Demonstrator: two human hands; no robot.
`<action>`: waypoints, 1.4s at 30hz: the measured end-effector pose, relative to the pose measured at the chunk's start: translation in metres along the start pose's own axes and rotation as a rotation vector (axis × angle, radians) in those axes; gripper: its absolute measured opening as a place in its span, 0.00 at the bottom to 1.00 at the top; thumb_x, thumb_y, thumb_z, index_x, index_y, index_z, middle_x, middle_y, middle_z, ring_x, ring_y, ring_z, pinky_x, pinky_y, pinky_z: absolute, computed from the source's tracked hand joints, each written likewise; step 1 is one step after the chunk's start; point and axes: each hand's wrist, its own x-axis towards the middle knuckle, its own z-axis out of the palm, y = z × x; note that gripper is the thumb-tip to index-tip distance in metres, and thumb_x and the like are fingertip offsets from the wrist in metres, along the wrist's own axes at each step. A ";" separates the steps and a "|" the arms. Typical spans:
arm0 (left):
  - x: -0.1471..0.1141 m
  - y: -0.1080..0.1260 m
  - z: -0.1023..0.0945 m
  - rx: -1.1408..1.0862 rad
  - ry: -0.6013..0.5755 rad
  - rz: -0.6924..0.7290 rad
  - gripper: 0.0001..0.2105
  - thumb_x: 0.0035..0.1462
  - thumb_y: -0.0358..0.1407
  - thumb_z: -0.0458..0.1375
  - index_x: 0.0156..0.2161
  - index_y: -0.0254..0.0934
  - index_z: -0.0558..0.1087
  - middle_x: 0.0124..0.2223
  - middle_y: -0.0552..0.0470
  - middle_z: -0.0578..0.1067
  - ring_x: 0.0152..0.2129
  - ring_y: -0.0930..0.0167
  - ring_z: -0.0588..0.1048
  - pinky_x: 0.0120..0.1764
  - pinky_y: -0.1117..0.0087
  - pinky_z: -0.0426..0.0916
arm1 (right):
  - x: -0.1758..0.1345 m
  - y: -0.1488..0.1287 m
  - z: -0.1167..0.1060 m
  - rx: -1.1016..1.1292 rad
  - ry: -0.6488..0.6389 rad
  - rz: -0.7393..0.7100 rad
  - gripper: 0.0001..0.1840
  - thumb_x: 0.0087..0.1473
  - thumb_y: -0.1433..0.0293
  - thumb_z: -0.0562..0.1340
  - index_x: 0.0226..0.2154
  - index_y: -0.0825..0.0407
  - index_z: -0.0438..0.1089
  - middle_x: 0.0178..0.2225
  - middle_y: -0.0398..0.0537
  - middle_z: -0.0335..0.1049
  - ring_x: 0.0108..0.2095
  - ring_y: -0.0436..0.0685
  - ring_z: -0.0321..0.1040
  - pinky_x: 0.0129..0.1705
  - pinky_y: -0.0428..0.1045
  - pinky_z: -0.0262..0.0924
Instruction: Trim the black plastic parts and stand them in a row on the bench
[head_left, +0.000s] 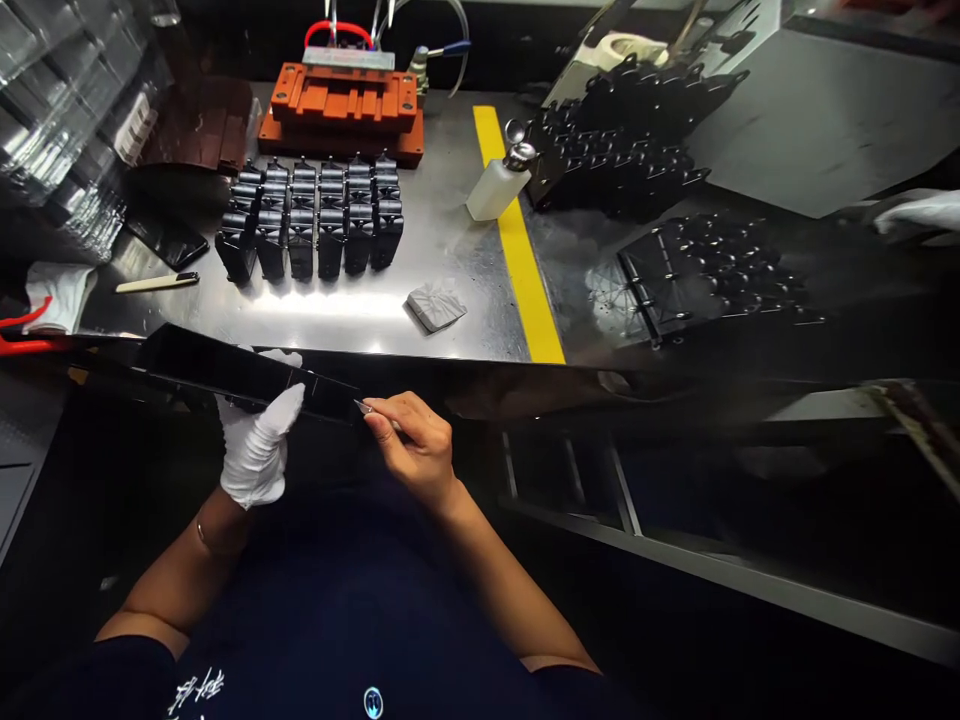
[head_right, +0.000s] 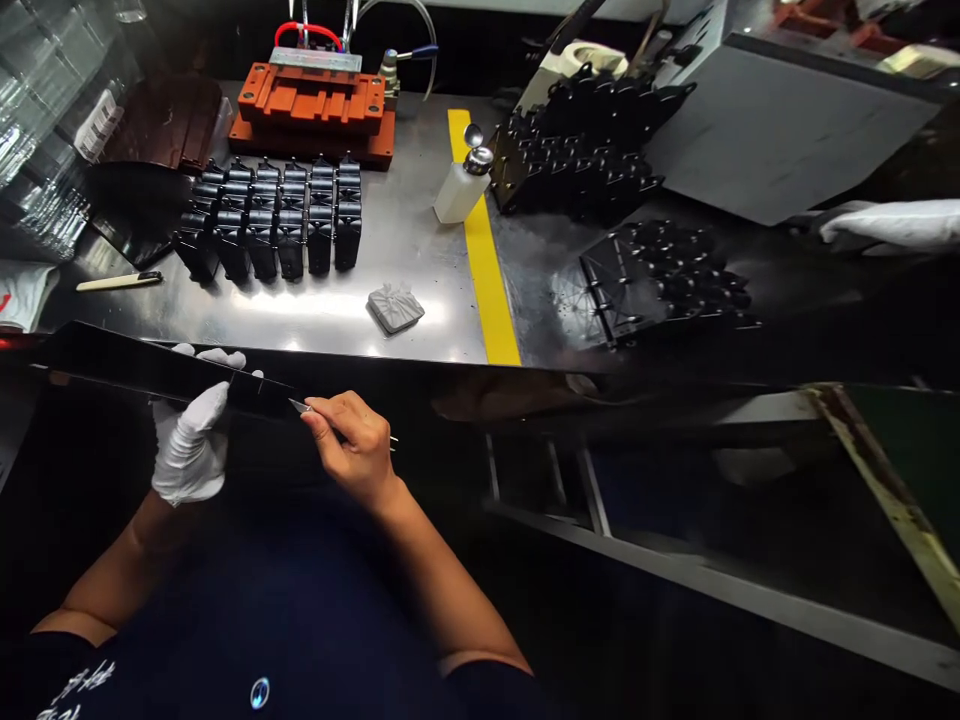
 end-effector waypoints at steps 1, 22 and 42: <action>-0.002 0.001 0.000 -0.036 -0.039 -0.047 0.24 0.46 0.39 0.67 0.49 0.50 0.66 0.46 0.57 0.74 0.46 0.66 0.74 0.48 0.59 0.72 | 0.003 0.003 -0.002 -0.015 0.030 0.026 0.08 0.56 0.71 0.61 0.37 0.49 0.77 0.28 0.47 0.74 0.28 0.52 0.68 0.30 0.49 0.64; 0.008 -0.005 -0.007 0.322 -0.388 -0.327 0.23 0.48 0.45 0.65 0.47 0.38 0.66 0.41 0.52 0.69 0.38 0.68 0.68 0.42 0.66 0.65 | 0.019 0.001 -0.027 0.052 -0.229 -0.038 0.07 0.56 0.69 0.62 0.34 0.50 0.78 0.26 0.47 0.74 0.25 0.50 0.68 0.26 0.46 0.63; 0.020 0.011 -0.046 0.392 -0.921 -0.705 0.21 0.48 0.45 0.63 0.47 0.39 0.73 0.44 0.48 0.73 0.42 0.63 0.69 0.42 0.64 0.65 | 0.067 -0.019 -0.084 -0.289 -0.762 -0.282 0.11 0.58 0.61 0.60 0.36 0.46 0.78 0.26 0.45 0.71 0.25 0.49 0.66 0.26 0.45 0.58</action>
